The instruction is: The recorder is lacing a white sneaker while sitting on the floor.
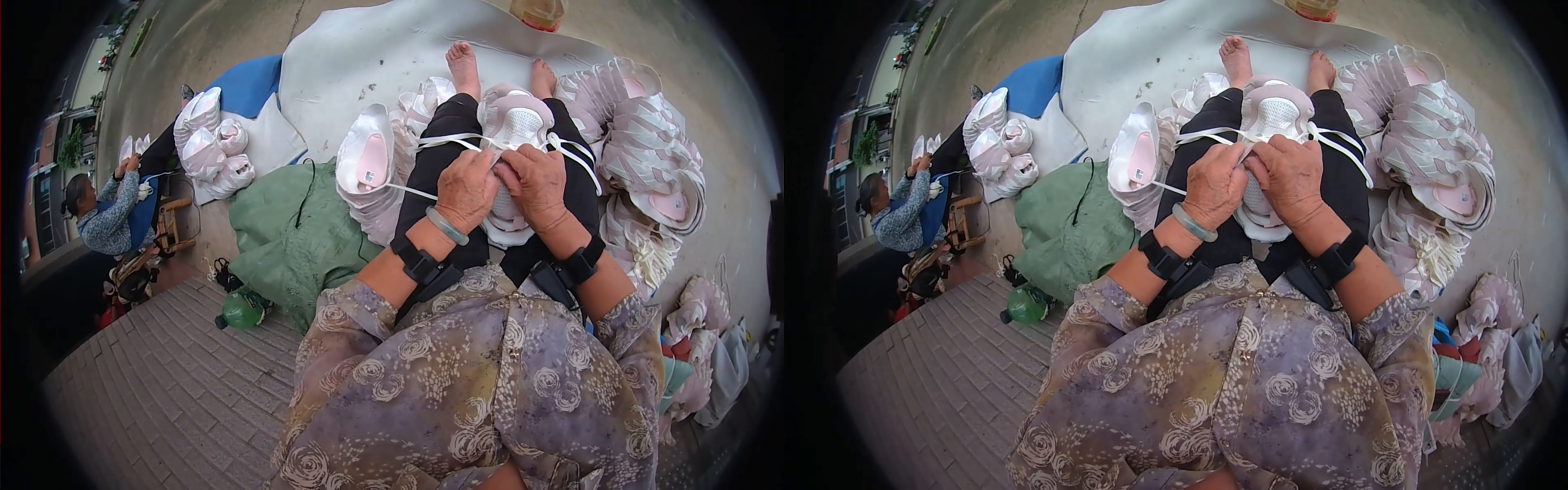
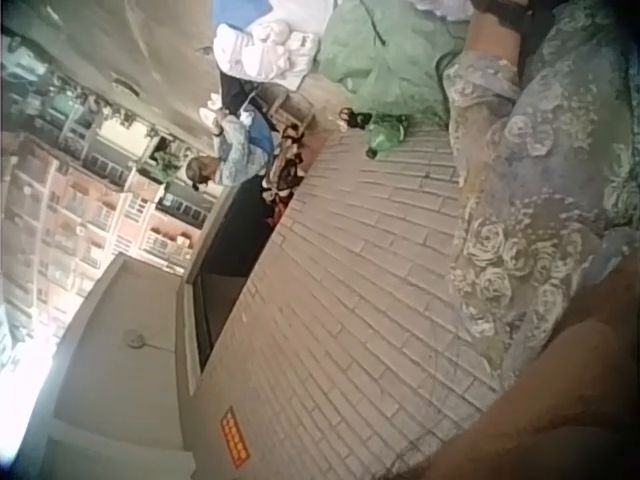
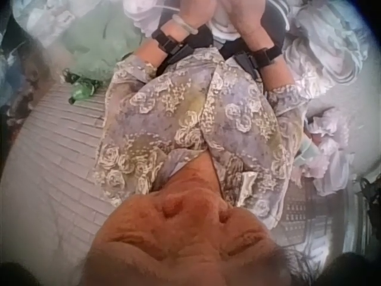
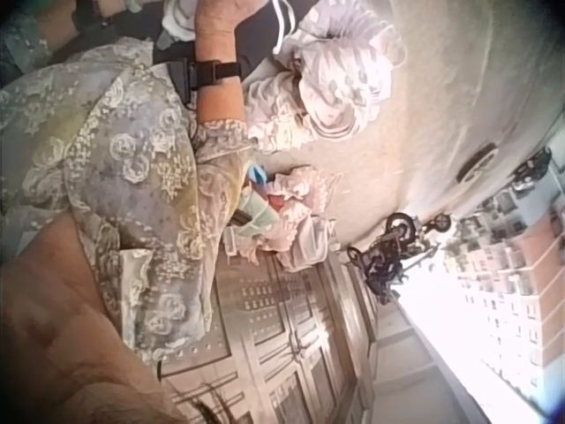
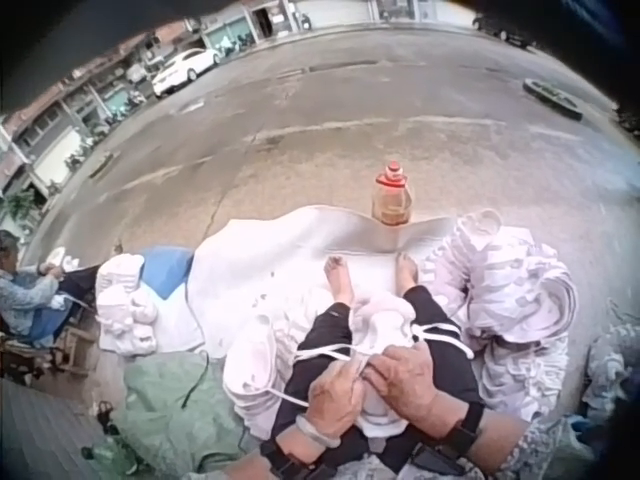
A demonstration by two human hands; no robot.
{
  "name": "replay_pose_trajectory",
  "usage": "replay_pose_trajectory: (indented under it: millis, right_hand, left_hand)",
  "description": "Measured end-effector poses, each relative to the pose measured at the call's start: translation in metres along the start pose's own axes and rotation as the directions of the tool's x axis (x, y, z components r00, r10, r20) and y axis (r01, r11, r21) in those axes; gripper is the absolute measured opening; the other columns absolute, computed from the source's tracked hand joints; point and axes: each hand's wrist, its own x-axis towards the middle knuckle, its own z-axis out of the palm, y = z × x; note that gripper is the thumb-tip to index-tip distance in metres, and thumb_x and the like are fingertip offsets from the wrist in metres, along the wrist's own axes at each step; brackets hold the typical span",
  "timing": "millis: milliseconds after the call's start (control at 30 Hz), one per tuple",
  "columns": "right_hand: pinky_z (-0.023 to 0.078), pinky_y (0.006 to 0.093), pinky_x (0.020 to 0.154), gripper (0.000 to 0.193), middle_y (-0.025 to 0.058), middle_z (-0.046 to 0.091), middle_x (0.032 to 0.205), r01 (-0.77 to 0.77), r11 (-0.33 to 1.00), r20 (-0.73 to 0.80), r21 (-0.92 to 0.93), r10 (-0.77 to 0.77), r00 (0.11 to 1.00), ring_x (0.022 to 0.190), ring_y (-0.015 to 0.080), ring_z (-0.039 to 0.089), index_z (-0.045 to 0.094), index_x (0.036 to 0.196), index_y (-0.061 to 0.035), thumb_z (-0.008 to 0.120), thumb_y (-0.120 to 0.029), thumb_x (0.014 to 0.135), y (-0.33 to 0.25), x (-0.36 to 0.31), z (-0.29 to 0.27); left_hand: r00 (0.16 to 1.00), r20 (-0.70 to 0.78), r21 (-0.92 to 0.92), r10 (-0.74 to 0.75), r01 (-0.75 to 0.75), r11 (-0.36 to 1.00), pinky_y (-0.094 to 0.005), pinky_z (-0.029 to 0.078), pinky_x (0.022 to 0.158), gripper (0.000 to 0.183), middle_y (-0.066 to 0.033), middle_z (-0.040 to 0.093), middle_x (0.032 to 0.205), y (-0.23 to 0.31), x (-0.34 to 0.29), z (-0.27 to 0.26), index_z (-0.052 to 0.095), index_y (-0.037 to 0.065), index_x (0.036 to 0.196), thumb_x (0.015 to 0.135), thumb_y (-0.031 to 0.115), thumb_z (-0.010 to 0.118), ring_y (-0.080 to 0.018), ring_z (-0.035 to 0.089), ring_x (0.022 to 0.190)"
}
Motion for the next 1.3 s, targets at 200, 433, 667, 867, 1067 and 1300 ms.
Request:
replay_pose_trajectory:
  millis: [200,433,667,867,1067,1300]
  right_hand:
    - [0.033,0.0349,0.064,0.006,0.0030,0.050,0.068,0.084,0.990,0.058,-0.111,-0.078,0.995,0.065,0.0190,0.055,0.058,0.075,-0.0122,0.059,-0.017,0.071,-0.002,0.004,0.008]
    - [0.032,0.0394,0.070,0.004,0.0061,0.050,0.070,0.264,0.923,0.183,-0.279,-0.219,0.959,0.066,0.0215,0.055,0.055,0.073,-0.0106,0.055,-0.013,0.070,-0.006,0.012,-0.003]
    - [0.031,0.0347,0.061,0.011,0.0071,0.043,0.062,0.005,0.961,0.077,-0.278,0.017,0.997,0.063,0.0252,0.048,0.049,0.068,-0.0102,0.060,-0.012,0.073,0.043,-0.081,-0.092]
    - [0.042,0.0411,0.060,0.014,0.0120,0.055,0.072,-0.630,0.638,-0.048,-0.443,0.684,0.728,0.068,0.0309,0.055,0.055,0.071,-0.0066,0.057,-0.019,0.078,0.179,-0.270,-0.143]
    - [0.040,0.0386,0.078,0.027,0.0113,0.057,0.094,-0.315,0.873,0.196,-0.371,0.406,0.893,0.086,0.0289,0.054,0.057,0.102,-0.0083,0.060,-0.016,0.076,0.139,-0.211,-0.099]
    - [0.039,0.0373,0.079,0.032,0.0096,0.056,0.095,0.025,0.997,0.011,0.073,-0.026,1.000,0.089,0.0274,0.052,0.056,0.102,-0.0059,0.063,-0.011,0.072,0.049,-0.069,-0.071]
  left_hand:
    - [0.997,0.068,-0.035,-0.019,0.022,0.999,-0.0405,0.046,0.066,0.024,-0.0190,0.059,0.079,-0.013,0.005,0.001,0.055,0.000,0.095,0.073,0.008,0.049,-0.0357,0.058,0.074]
    - [0.998,0.062,-0.083,-0.021,0.026,0.996,-0.0412,0.046,0.067,0.025,-0.0194,0.058,0.078,-0.006,0.008,0.005,0.053,0.005,0.099,0.075,0.007,0.047,-0.0374,0.057,0.075]
    - [0.997,0.078,0.148,0.022,-0.033,0.988,-0.0401,0.047,0.068,0.029,-0.0161,0.055,0.077,-0.008,-0.002,0.006,0.051,0.003,0.102,0.073,0.008,0.050,-0.0329,0.057,0.075]
    - [0.999,0.051,0.155,0.016,-0.024,0.988,-0.0410,0.045,0.066,0.029,-0.0150,0.052,0.078,-0.007,-0.003,0.011,0.052,0.004,0.102,0.074,0.010,0.050,-0.0325,0.054,0.074]
    - [0.990,-0.110,-0.086,-0.085,0.075,0.993,-0.0357,0.045,0.063,0.026,-0.0113,0.052,0.075,-0.004,0.003,0.008,0.050,0.005,0.094,0.070,0.009,0.059,-0.0260,0.054,0.069]
    - [0.868,-0.308,-0.463,-0.390,0.221,0.858,-0.0233,0.043,0.055,0.023,-0.0052,0.054,0.064,-0.016,0.039,0.008,0.045,0.000,0.091,0.070,-0.004,0.054,-0.0114,0.053,0.057]
